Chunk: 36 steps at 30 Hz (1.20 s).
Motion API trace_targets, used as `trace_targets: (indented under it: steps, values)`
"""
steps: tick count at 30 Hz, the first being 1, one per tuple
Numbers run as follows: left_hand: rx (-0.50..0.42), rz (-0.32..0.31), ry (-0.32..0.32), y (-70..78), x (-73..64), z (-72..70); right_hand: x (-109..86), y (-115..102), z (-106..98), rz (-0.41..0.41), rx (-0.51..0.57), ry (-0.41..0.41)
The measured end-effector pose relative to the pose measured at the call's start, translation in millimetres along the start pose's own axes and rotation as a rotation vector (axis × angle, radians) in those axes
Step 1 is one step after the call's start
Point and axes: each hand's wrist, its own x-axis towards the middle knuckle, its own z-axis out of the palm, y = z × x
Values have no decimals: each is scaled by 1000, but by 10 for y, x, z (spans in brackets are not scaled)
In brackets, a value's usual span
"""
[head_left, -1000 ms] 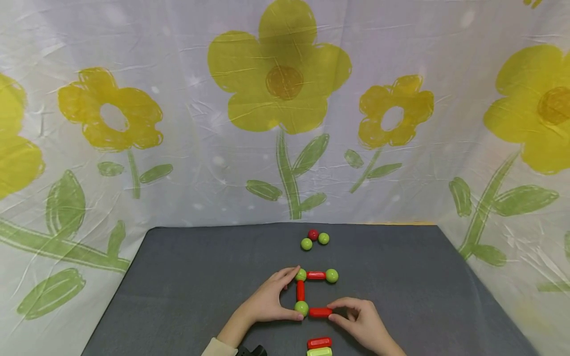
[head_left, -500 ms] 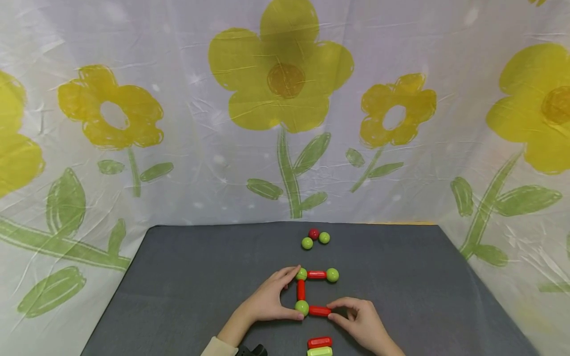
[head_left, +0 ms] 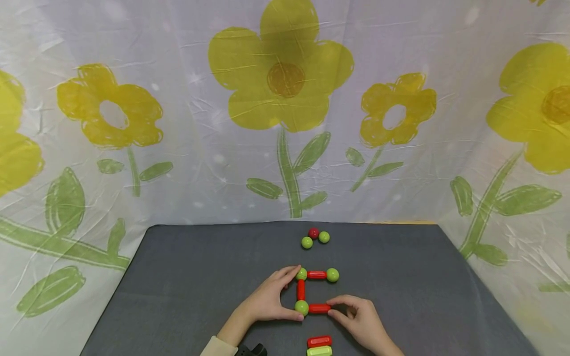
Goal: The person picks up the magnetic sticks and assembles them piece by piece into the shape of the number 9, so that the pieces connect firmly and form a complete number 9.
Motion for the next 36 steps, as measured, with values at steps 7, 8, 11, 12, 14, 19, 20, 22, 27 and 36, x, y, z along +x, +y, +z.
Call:
trace_targets:
  steps: [7,8,11,12,14,19,20,22,27,36]
  values:
    - [12,-8,9,-10,11,9,10,-8,16,18,8,11]
    - [13,-8,13,-12,13,13,8,-6,16,21,13,11]
    - [16,-5,22,-18,18,21,6,-3,12,26,34,9]
    - [16,-3,24,-20,19,22,5,-4,9,26,40,8]
    - [15,-1,26,-20,21,22,3,-11,3,26,49,5]
    - [14,0,23,-14,19,18,-1,-14,0,22,42,2]
    - [12,-2,22,-12,17,18,-1,-10,1,18,36,3]
    - [8,-5,20,-10,15,17,0,-5,5,17,28,4]
    - [2,-9,23,-9,11,19,4,6,4,32,24,0]
    - [-9,-11,26,-18,-1,20,-1,17,2,65,64,30]
